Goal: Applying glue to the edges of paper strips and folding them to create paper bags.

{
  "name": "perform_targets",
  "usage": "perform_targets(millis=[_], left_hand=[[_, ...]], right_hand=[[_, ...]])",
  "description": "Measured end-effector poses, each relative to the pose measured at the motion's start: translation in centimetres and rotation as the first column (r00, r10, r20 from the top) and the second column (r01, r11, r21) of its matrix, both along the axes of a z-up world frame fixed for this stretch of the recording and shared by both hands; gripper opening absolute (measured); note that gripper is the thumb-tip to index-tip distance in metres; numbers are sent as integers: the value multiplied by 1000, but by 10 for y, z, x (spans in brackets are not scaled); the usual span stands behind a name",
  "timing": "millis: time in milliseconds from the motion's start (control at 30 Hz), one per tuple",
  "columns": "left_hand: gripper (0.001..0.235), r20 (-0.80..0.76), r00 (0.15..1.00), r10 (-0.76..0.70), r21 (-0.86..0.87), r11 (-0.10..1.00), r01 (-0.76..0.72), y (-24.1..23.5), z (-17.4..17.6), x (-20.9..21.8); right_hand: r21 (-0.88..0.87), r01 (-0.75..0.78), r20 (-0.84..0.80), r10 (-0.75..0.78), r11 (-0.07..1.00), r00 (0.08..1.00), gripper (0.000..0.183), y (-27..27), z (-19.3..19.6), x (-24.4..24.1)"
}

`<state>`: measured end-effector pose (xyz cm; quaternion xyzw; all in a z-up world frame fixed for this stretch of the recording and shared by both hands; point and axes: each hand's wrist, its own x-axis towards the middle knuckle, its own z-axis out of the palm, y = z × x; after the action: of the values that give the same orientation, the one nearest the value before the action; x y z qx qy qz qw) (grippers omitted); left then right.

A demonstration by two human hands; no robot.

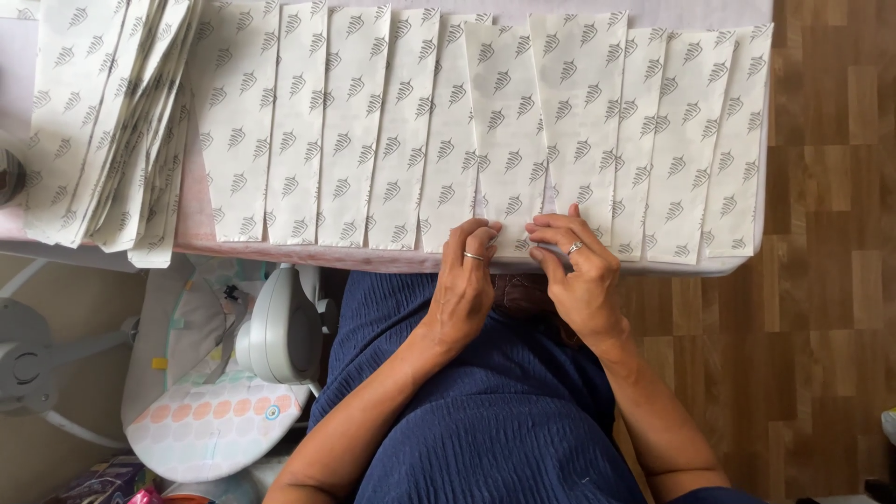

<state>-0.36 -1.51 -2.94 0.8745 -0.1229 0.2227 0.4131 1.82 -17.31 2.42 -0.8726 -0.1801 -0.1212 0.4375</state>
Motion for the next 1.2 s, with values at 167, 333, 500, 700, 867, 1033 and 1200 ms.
perform_targets(millis=[167, 333, 500, 700, 867, 1033, 1200], left_hand=[[26, 50, 997, 58, 26, 998, -59, -6, -7, 3], [21, 65, 997, 33, 19, 999, -35, -1, -4, 1], [19, 118, 990, -81, -93, 991, 92, 11, 7, -4], [29, 137, 990, -33, 60, 998, 25, 78, 18, -13], [30, 138, 984, -110, 109, 989, 95, 94, 14, -7], [21, 135, 981, -137, 94, 988, 124, 93, 9, -1], [8, 26, 984, -177, -55, 983, 178, 95, 7, -2]], right_hand=[[-20, 5, 24, -5, 1000, 1000, 14, 2, 1, -1], [-18, -5, 36, 5, 1000, 999, 12, 4, 5, -3], [-54, -3, 95, 8, 999, 995, 14, 5, 3, -7], [-154, 49, 222, -14, 987, 975, 19, -6, -5, 0], [-115, -59, 227, 84, 992, 970, 23, 43, 3, -5], [-146, -144, 236, 176, 979, 956, 22, 60, -24, -5], [-144, -99, 226, 131, 985, 965, 9, 50, -23, -8]])
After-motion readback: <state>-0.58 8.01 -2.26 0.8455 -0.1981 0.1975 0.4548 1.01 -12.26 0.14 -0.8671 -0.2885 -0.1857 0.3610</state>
